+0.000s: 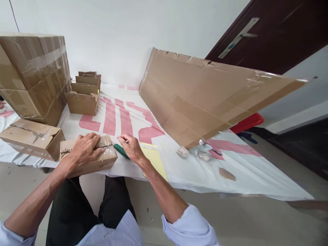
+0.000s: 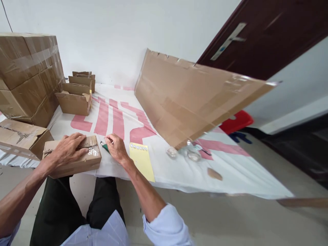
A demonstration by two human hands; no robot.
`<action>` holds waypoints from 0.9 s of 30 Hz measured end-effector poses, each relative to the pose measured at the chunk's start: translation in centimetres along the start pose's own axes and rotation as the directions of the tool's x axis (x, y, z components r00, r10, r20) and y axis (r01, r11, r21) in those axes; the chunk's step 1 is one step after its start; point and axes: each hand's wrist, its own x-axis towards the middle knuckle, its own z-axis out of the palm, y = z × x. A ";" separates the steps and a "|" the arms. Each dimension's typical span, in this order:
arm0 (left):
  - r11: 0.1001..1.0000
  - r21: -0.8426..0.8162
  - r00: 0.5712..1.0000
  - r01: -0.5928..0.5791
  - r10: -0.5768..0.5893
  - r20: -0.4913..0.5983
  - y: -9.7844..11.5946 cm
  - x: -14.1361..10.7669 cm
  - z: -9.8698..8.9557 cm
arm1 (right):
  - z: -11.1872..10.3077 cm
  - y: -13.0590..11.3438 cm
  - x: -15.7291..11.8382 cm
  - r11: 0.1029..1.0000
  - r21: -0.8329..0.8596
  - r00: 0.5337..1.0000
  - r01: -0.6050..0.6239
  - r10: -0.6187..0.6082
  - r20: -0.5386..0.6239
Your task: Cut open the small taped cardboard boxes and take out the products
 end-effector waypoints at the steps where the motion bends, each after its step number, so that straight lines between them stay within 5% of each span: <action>1: 1.000 0.011 1.000 0.002 -0.002 0.015 -0.4 0.2 0.0 | 0.2 1.1 -0.4 0.992 -0.120 0.999 -0.035 0.035 0.000; 4: 0.999 0.049 0.999 -0.020 0.018 0.051 -0.8 0.6 -0.2 | 1.2 3.6 -1.6 0.907 -0.415 0.989 -0.071 0.118 0.088; 7: 0.993 0.108 0.998 -0.049 0.045 0.039 -0.4 0.5 -0.5 | 1.8 4.6 -2.1 0.886 -0.460 0.987 -0.054 0.119 0.112; 12: 0.981 0.186 0.997 -0.056 0.046 0.056 0.0 0.3 -0.6 | -2.1 3.2 -0.8 0.910 -0.405 0.993 -0.090 0.113 0.033; 15: 0.975 0.210 0.998 -0.065 0.059 0.036 -0.4 0.6 -0.3 | -6.0 0.4 -0.5 0.953 -0.284 0.993 0.106 -0.084 0.088; 18: 0.975 0.211 0.998 -0.064 0.064 0.008 -0.8 0.7 0.2 | -8.2 -2.8 -0.2 0.911 -0.252 0.937 0.326 -0.277 0.212; 27: 0.979 0.199 0.998 -0.052 0.056 -0.015 -1.0 0.9 0.4 | -8.2 -6.7 3.3 0.732 -0.426 0.833 0.532 -0.365 0.415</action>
